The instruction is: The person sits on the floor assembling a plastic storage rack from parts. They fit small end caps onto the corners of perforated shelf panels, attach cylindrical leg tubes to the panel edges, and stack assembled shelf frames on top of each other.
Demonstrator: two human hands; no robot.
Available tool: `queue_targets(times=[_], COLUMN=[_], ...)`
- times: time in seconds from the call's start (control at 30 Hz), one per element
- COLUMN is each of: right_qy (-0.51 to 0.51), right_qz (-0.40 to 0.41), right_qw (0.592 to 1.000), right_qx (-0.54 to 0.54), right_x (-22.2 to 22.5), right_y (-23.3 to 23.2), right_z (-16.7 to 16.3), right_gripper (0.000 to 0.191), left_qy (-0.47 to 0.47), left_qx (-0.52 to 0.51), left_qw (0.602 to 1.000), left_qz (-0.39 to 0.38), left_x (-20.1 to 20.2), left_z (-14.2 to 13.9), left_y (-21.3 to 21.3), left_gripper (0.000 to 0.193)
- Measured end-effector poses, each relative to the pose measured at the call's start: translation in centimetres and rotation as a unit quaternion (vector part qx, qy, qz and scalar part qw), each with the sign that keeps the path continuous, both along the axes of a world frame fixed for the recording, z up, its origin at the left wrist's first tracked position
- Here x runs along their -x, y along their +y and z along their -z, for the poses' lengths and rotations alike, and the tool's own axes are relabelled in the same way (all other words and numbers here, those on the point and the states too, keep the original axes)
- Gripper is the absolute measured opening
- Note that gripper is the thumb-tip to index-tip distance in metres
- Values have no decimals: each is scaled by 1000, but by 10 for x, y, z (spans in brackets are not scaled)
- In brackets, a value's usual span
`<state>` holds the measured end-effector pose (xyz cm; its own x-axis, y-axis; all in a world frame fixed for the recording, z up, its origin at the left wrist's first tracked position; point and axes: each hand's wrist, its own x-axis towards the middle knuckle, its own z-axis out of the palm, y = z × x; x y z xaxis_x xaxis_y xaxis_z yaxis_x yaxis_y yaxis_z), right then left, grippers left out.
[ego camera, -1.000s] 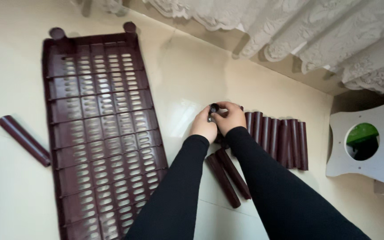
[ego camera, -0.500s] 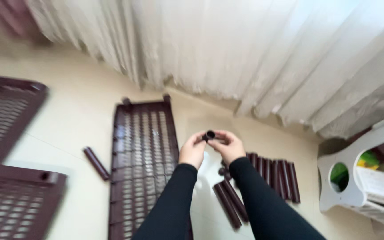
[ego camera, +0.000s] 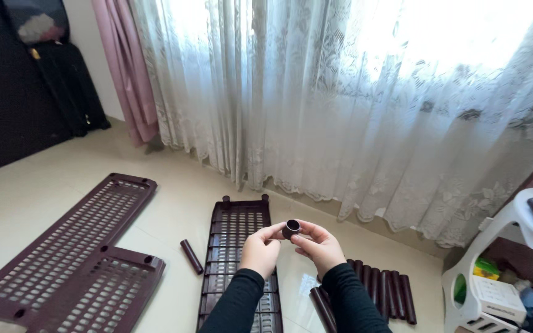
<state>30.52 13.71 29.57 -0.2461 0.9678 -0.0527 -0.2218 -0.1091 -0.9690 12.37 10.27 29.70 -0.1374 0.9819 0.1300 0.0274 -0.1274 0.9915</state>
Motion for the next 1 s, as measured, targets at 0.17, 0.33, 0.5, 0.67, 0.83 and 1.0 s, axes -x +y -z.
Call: queue_targets(times=[0.17, 0.33, 0.5, 0.67, 0.83, 1.0], right_qy=[25, 51, 97, 123, 50, -57], right_qz=[-12, -26, -48, -54, -46, 35], right_qw=[1000, 998, 994, 991, 998, 998], right_qx=[4, -9, -10, 8, 15, 3], right_x=[-5, -5, 1, 11, 17, 21], right_y=[-27, -44, -59, -66, -71, -75], right_z=[-23, -37, -43, -43, -44, -50], right_gripper=[49, 46, 41, 33, 29, 35], left_qy=[27, 60, 182, 220, 190, 70], left_qx=[-5, -31, -152, -212, -242, -83], left_qw=[999, 997, 963, 936, 925, 968], left_qz=[-17, -49, -131, -176, -221, -226], left_x=[-6, -18, -22, -18, -10, -8], left_z=[-33, -67, -93, -100, -94, -91], left_y=[-37, -76, -113, -131, -134, -130], left_gripper=[47, 50, 50, 41, 24, 19])
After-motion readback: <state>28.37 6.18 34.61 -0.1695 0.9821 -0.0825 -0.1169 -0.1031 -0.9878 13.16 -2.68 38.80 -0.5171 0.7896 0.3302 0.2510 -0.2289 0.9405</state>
